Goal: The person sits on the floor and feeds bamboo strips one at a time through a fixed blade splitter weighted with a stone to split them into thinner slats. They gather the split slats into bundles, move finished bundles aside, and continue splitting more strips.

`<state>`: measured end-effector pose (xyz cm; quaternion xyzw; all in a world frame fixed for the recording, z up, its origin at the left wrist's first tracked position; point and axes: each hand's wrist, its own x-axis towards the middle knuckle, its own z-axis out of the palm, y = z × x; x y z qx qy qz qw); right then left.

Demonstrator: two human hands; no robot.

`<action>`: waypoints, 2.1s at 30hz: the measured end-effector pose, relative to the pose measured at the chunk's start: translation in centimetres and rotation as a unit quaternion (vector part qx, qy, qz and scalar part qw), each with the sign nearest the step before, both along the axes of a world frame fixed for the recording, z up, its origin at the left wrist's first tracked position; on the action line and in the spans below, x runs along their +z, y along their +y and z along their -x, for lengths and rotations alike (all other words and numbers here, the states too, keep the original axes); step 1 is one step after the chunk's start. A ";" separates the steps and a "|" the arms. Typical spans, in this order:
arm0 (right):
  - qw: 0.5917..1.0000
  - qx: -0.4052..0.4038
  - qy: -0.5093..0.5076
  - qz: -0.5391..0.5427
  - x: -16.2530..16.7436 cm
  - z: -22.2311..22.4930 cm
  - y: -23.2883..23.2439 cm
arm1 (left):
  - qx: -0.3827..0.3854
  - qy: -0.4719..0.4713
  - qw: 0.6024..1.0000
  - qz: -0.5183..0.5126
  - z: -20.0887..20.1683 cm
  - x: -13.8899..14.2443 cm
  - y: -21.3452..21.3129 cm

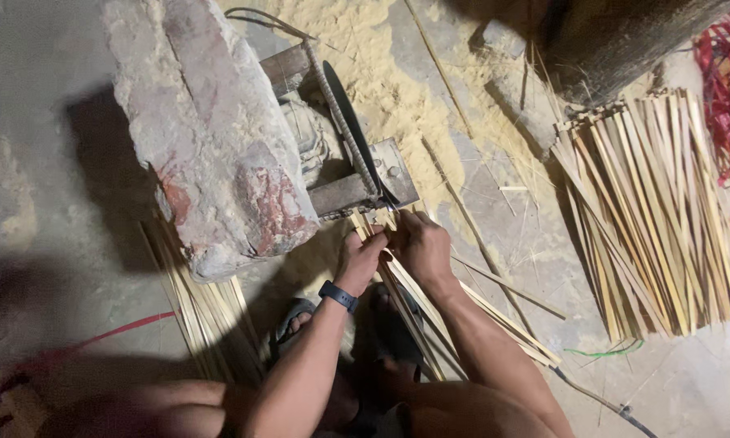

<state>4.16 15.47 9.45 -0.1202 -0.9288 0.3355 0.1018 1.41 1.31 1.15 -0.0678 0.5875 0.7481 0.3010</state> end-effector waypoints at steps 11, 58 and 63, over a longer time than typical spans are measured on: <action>0.995 0.020 0.054 -0.086 2.8 -8.8 0.0 | 0.027 -0.056 0.996 -0.068 0.1 3.0 0.8; 0.995 -0.005 -0.072 0.068 1.1 -2.1 0.7 | 0.049 -0.086 0.993 -0.059 -0.2 0.5 0.0; 0.969 0.028 0.166 -0.178 3.8 -8.9 1.4 | 0.036 -0.081 0.990 -0.109 0.6 2.6 0.4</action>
